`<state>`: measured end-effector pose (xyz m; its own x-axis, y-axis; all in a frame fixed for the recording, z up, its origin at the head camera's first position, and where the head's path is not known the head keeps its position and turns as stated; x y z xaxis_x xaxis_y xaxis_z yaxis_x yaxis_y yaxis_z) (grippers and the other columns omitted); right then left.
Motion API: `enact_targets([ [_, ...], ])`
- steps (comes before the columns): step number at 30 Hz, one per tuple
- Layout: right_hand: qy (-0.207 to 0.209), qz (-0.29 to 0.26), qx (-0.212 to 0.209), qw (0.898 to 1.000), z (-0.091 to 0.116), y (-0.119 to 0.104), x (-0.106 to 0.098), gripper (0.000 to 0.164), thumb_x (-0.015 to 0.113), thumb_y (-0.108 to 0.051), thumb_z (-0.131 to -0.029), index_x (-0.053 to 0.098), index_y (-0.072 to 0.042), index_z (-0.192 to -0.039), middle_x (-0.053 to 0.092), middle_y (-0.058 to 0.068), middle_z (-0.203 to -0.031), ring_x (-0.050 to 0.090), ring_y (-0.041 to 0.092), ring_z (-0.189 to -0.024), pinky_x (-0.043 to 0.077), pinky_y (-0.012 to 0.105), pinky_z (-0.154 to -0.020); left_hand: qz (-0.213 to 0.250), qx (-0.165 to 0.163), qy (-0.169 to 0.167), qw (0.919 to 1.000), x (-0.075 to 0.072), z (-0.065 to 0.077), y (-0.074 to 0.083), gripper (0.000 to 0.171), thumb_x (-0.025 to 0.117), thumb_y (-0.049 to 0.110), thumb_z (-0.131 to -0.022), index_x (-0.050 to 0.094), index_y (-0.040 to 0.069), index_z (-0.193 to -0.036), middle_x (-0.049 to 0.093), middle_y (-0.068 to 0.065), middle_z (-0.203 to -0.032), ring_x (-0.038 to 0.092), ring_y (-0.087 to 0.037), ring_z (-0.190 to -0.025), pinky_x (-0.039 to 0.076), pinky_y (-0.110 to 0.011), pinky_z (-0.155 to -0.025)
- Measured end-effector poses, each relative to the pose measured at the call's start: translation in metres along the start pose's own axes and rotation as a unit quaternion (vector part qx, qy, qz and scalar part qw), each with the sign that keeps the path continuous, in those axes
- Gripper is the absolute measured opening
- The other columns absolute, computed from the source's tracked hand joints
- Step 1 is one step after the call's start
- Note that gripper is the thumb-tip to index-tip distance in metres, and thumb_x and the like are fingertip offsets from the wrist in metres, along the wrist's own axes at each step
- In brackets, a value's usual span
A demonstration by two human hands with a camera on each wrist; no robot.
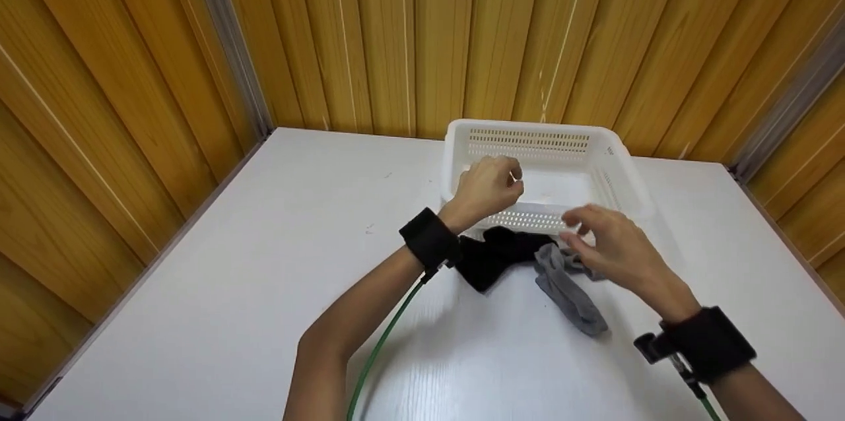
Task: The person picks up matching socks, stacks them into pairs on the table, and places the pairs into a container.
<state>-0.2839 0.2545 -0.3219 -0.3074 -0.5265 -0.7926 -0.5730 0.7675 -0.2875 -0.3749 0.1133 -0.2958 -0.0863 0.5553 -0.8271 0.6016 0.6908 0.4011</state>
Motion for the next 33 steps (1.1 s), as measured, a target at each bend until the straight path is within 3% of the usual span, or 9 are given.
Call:
enact_targets([
  [3, -0.078, -0.010, 0.044, 0.996, 0.017, 0.007, 0.022, 0.029, 0.069, -0.016, -0.078, 0.060, -0.001, -0.101, 0.064, 0.008, -0.083, 0.060, 0.020, -0.072, 0.048, 0.035, -0.059, 0.035, 0.004, 0.001, 0.9994, -0.002, 0.009, 0.006, 0.009, 0.059, 0.020, -0.077, 0.066, 0.017, -0.082, 0.060, 0.011, -0.071, 0.055, -0.006, -0.068, 0.043, -0.025, -0.052],
  [6, -0.153, -0.001, 0.114, 0.982, 0.029, 0.021, 0.047, 0.056, 0.068, -0.031, -0.078, 0.048, 0.001, -0.120, 0.060, 0.007, -0.076, 0.057, 0.022, -0.066, 0.045, 0.036, -0.054, 0.051, 0.015, -0.009, 0.9985, 0.008, 0.017, 0.012, 0.007, 0.061, 0.020, -0.077, 0.067, 0.018, -0.080, 0.059, 0.012, -0.070, 0.053, -0.004, -0.065, 0.041, -0.022, -0.051],
  [10, -0.186, -0.006, 0.166, 0.968, 0.038, 0.032, 0.065, 0.071, 0.070, -0.027, -0.076, 0.035, 0.003, -0.130, 0.051, 0.003, -0.067, 0.048, 0.018, -0.059, 0.040, 0.034, -0.050, 0.071, 0.027, -0.023, 0.9968, 0.025, 0.023, 0.018, 0.008, 0.061, 0.017, -0.076, 0.068, 0.016, -0.080, 0.059, 0.012, -0.067, 0.052, -0.001, -0.061, 0.040, -0.018, -0.049],
  [15, -0.127, -0.035, 0.157, 0.979, 0.042, 0.030, 0.050, 0.068, 0.069, 0.000, -0.066, 0.037, 0.005, -0.126, 0.053, 0.003, -0.069, 0.046, 0.016, -0.058, 0.040, 0.032, -0.052, 0.128, 0.027, -0.073, 0.9888, 0.042, 0.027, 0.021, 0.009, 0.061, 0.019, -0.080, 0.067, 0.012, -0.080, 0.059, 0.008, -0.061, 0.053, -0.001, -0.049, 0.042, -0.017, -0.045],
  [19, -0.051, -0.064, 0.146, 0.986, 0.046, 0.018, 0.024, 0.072, 0.072, 0.005, -0.065, 0.037, 0.001, -0.128, 0.058, 0.004, -0.073, 0.053, 0.014, -0.059, 0.044, 0.027, -0.051, 0.175, 0.010, -0.145, 0.9738, 0.057, 0.035, 0.023, 0.028, 0.062, 0.035, -0.082, 0.063, 0.007, -0.078, 0.057, 0.001, -0.057, 0.054, -0.010, -0.039, 0.044, -0.024, -0.038],
  [22, -0.003, -0.089, 0.145, 0.985, 0.052, 0.006, 0.006, 0.076, 0.071, 0.007, -0.067, 0.035, -0.005, -0.132, 0.058, 0.005, -0.077, 0.057, 0.013, -0.059, 0.046, 0.025, -0.048, 0.221, 0.030, -0.170, 0.9598, 0.065, 0.041, 0.031, 0.033, 0.064, 0.042, -0.079, 0.063, 0.009, -0.080, 0.059, 0.002, -0.062, 0.057, -0.009, -0.045, 0.046, -0.024, -0.042],
  [24, 0.022, -0.100, 0.146, 0.984, 0.057, -0.003, -0.003, 0.079, 0.071, 0.009, -0.067, 0.033, -0.008, -0.134, 0.057, 0.004, -0.078, 0.059, 0.012, -0.058, 0.047, 0.024, -0.049, 0.269, 0.054, -0.168, 0.9469, 0.067, 0.045, 0.041, 0.030, 0.066, 0.040, -0.078, 0.064, 0.011, -0.083, 0.061, 0.004, -0.067, 0.058, -0.008, -0.052, 0.047, -0.023, -0.047],
  [28, 0.056, -0.105, 0.152, 0.981, 0.067, -0.016, -0.017, 0.086, 0.074, 0.006, -0.066, 0.029, -0.012, -0.137, 0.057, 0.002, -0.082, 0.062, 0.012, -0.064, 0.049, 0.023, -0.055, 0.340, 0.104, -0.124, 0.9265, 0.060, 0.055, 0.066, 0.017, 0.066, 0.025, -0.081, 0.063, 0.009, -0.083, 0.060, 0.005, -0.069, 0.054, -0.003, -0.057, 0.045, -0.018, -0.050],
  [33, 0.104, -0.114, 0.170, 0.973, 0.075, -0.020, -0.035, 0.081, 0.078, -0.009, -0.066, 0.035, -0.016, -0.135, 0.059, 0.001, -0.087, 0.062, 0.010, -0.067, 0.049, 0.020, -0.052, 0.350, 0.140, -0.083, 0.9225, 0.032, 0.070, 0.092, 0.005, 0.059, 0.004, -0.081, 0.062, 0.001, -0.080, 0.057, 0.001, -0.065, 0.046, 0.003, -0.055, 0.040, -0.014, -0.050],
])
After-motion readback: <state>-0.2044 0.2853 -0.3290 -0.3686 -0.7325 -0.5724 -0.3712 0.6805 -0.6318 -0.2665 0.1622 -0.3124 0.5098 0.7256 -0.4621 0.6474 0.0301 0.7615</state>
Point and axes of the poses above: each hand's wrist, its own z-axis away from the middle knuckle, its own x-axis out of the palm, y = z × x, the point moved 7 cm from there along -z, towards the middle knuckle
